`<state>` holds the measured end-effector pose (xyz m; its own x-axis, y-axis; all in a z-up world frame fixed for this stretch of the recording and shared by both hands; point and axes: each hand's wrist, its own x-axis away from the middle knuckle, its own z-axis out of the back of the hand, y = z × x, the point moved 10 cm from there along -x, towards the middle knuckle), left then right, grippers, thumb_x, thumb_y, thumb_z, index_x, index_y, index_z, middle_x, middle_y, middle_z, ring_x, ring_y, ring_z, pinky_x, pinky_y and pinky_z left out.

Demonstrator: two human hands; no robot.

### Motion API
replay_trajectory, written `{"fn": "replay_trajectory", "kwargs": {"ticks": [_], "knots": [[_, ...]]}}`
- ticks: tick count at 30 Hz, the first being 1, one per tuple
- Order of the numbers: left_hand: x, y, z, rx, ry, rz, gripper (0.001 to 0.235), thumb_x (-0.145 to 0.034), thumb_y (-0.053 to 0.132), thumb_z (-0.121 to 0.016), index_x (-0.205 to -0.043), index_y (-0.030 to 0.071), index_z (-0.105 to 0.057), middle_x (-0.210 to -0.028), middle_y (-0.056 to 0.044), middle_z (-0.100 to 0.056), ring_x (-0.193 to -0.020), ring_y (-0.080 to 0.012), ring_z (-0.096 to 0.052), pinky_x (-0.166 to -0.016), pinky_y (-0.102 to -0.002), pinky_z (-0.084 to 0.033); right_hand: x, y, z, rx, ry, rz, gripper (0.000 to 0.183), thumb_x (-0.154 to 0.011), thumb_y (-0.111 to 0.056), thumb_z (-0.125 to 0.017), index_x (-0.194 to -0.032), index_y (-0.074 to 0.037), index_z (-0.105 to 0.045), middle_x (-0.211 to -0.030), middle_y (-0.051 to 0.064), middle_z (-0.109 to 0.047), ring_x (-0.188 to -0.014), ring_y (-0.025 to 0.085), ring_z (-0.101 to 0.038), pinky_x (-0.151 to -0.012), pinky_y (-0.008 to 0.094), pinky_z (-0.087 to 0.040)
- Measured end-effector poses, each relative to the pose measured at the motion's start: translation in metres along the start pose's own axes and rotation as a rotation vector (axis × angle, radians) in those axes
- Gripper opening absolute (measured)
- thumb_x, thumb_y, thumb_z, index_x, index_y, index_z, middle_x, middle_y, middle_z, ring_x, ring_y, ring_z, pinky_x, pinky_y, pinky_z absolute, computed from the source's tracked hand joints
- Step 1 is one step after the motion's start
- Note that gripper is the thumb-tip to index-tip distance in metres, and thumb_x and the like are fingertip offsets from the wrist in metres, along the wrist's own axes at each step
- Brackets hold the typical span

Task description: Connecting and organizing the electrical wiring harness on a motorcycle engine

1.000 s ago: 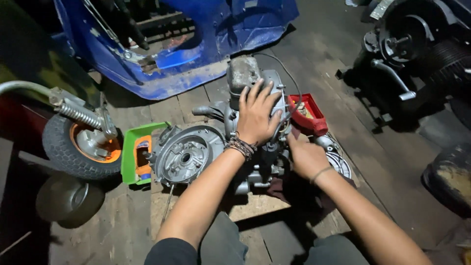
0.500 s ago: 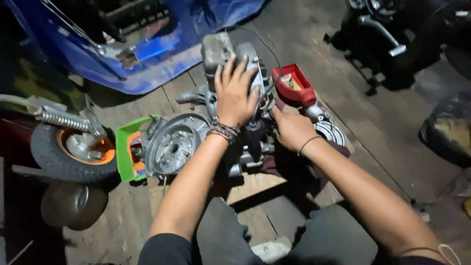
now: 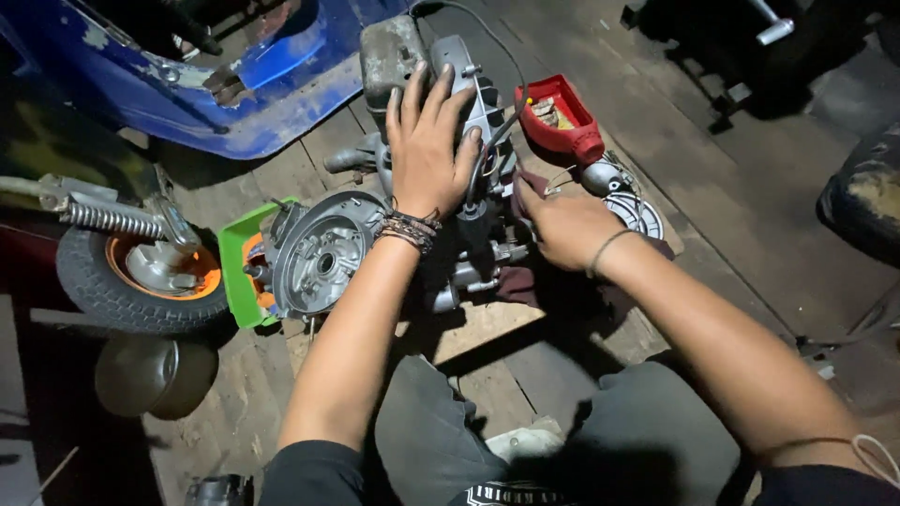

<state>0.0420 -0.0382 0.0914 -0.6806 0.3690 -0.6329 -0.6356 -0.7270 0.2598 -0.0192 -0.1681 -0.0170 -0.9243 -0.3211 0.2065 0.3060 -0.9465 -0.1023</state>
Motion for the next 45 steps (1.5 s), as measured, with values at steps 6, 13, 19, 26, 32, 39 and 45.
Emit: {"fn": "replay_trajectory", "kwargs": {"ticks": [6, 13, 19, 26, 32, 39, 45], "knots": [[0.000, -0.002, -0.001, 0.026, 0.036, -0.006, 0.043, -0.095, 0.028, -0.061, -0.135, 0.011, -0.064, -0.154, -0.009, -0.048, -0.151, -0.0303, -0.028, -0.125, -0.058, -0.015, 0.016, 0.004, 0.033, -0.066, 0.129, -0.056, 0.069, -0.086, -0.028, -0.058, -0.150, -0.015, -0.037, -0.092, 0.019, -0.074, -0.075, 0.046, -0.071, -0.060, 0.056, -0.052], [0.001, -0.007, -0.003, 0.018, 0.048, 0.010, 0.043, -0.094, 0.029, -0.062, -0.133, 0.011, -0.064, -0.154, -0.009, -0.048, -0.151, -0.0294, -0.028, -0.126, -0.058, -0.016, -0.034, 0.027, -0.004, 0.002, 0.271, -0.061, 0.069, -0.085, -0.015, -0.054, -0.150, 0.001, -0.035, -0.094, 0.025, -0.070, -0.071, 0.046, -0.072, -0.056, 0.055, -0.055], [0.005, -0.012, -0.001, 0.051, 0.042, 0.031, 0.043, -0.093, 0.030, -0.062, -0.133, 0.011, -0.064, -0.153, -0.009, -0.049, -0.151, -0.0299, -0.030, -0.126, -0.058, -0.016, -0.017, 0.057, -0.004, -0.008, 0.068, -0.218, 0.074, -0.088, -0.024, -0.056, -0.157, -0.009, -0.036, -0.106, 0.022, -0.074, -0.088, 0.043, -0.072, -0.068, 0.051, -0.056], [0.000, -0.010, -0.004, 0.071, 0.074, 0.009, 0.043, -0.092, 0.030, -0.065, -0.132, 0.013, -0.066, -0.152, -0.007, -0.050, -0.149, -0.0287, -0.033, -0.126, -0.057, -0.016, -0.017, -0.006, 0.015, -0.070, 0.246, 0.032, 0.047, -0.087, -0.018, -0.058, -0.131, -0.005, -0.048, -0.090, 0.019, -0.073, -0.075, 0.044, -0.070, -0.059, 0.054, -0.052], [-0.002, -0.007, -0.004, 0.075, 0.080, 0.010, 0.043, -0.093, 0.031, -0.061, -0.131, 0.013, -0.066, -0.151, -0.008, -0.052, -0.149, -0.0290, -0.033, -0.126, -0.057, -0.015, -0.010, -0.011, 0.013, -0.134, 0.173, -0.016, 0.049, -0.093, -0.022, -0.055, -0.136, -0.004, -0.042, -0.093, 0.021, -0.073, -0.077, 0.047, -0.070, -0.063, 0.056, -0.054], [-0.001, -0.006, -0.005, 0.049, 0.060, 0.015, 0.042, -0.095, 0.031, -0.059, -0.131, 0.012, -0.065, -0.153, -0.008, -0.049, -0.151, -0.0280, -0.029, -0.126, -0.058, -0.014, -0.021, 0.000, 0.014, -0.001, 0.277, -0.036, 0.044, -0.090, -0.020, -0.054, -0.131, -0.003, -0.048, -0.085, 0.020, -0.073, -0.069, 0.047, -0.070, -0.056, 0.056, -0.053], [0.000, -0.004, -0.004, 0.027, 0.041, 0.000, 0.043, -0.096, 0.030, -0.060, -0.135, 0.012, -0.063, -0.154, -0.008, -0.048, -0.151, -0.0281, -0.025, -0.125, -0.058, -0.014, -0.007, 0.083, -0.019, 0.012, 0.042, -0.302, 0.065, -0.087, -0.025, -0.058, -0.147, -0.007, -0.041, -0.101, 0.023, -0.075, -0.088, 0.046, -0.073, -0.071, 0.053, -0.056]]}}
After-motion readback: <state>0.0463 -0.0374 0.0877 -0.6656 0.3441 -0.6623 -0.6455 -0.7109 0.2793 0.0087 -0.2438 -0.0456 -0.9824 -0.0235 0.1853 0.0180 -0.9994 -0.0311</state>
